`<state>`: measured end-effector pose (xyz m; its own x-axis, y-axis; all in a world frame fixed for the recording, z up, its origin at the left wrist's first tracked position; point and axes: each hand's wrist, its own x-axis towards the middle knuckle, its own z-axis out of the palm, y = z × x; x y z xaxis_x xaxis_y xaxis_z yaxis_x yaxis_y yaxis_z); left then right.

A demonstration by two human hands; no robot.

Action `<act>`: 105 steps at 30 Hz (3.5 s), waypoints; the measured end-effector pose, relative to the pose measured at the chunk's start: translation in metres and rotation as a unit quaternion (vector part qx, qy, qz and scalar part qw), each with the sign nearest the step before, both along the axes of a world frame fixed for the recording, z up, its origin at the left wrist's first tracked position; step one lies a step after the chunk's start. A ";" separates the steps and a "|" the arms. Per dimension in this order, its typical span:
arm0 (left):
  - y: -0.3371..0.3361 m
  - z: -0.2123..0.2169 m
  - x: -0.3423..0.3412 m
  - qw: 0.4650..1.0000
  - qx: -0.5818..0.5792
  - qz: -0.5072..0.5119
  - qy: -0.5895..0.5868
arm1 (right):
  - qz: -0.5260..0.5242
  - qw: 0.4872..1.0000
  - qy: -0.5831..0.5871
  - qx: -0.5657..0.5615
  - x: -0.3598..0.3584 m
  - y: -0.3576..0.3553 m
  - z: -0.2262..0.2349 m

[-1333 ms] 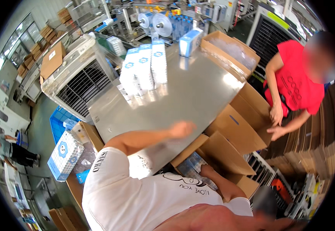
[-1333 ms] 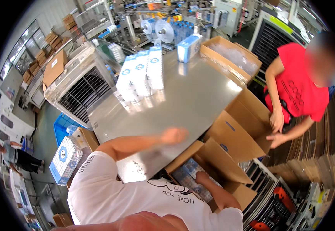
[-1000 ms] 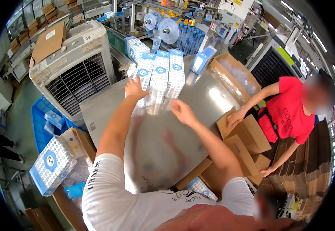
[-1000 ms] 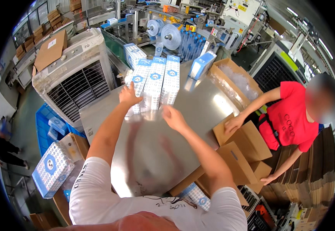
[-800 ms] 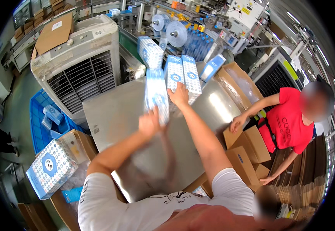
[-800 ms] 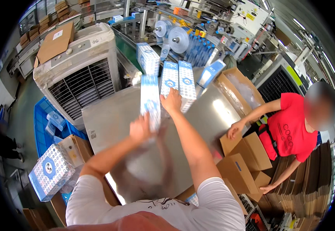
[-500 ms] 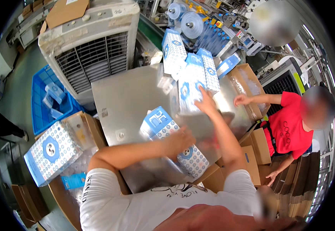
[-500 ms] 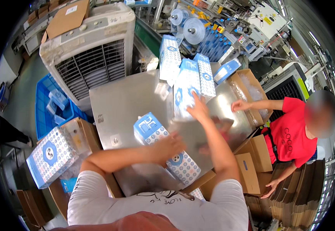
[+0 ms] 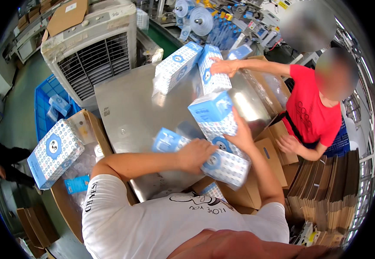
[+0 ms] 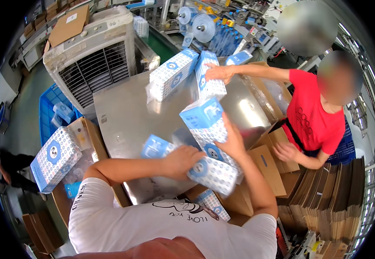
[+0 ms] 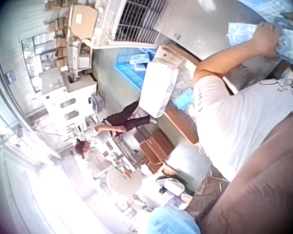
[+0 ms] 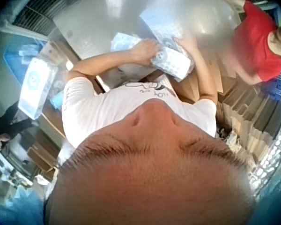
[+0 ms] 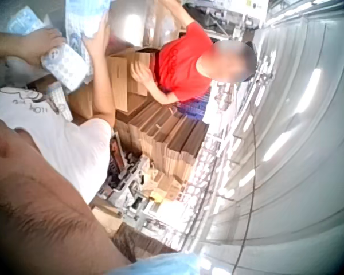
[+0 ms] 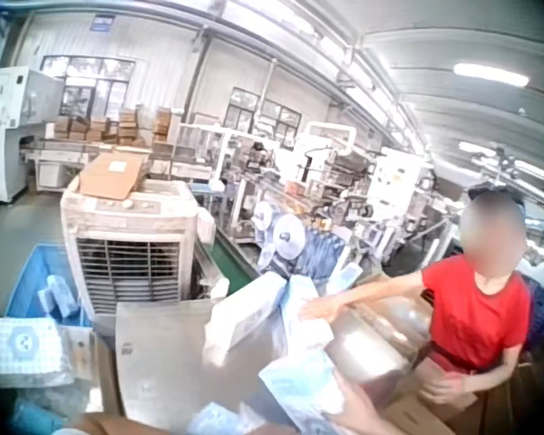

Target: The person packs small blue and white patterned packages into a cardboard box. They place bubble wrap inside, arrange the packages, and close the box flaps. A coworker assists by handing over packages and handling other boxes nearby.

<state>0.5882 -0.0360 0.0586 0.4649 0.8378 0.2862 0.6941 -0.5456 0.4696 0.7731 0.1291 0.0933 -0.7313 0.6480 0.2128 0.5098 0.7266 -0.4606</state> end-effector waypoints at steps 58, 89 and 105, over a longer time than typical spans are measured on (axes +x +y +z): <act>0.013 -0.258 0.246 0.786 -0.569 -0.067 0.231 | -0.080 0.971 -0.223 -0.030 0.260 -0.143 -0.386; -0.372 -0.078 -0.128 0.623 -0.263 0.650 -0.346 | 0.025 0.984 -0.041 -0.171 0.090 -0.204 -0.111; -0.076 -0.025 0.162 0.641 -0.544 -0.008 -0.540 | -0.218 0.738 0.371 -0.521 0.186 -0.206 -0.047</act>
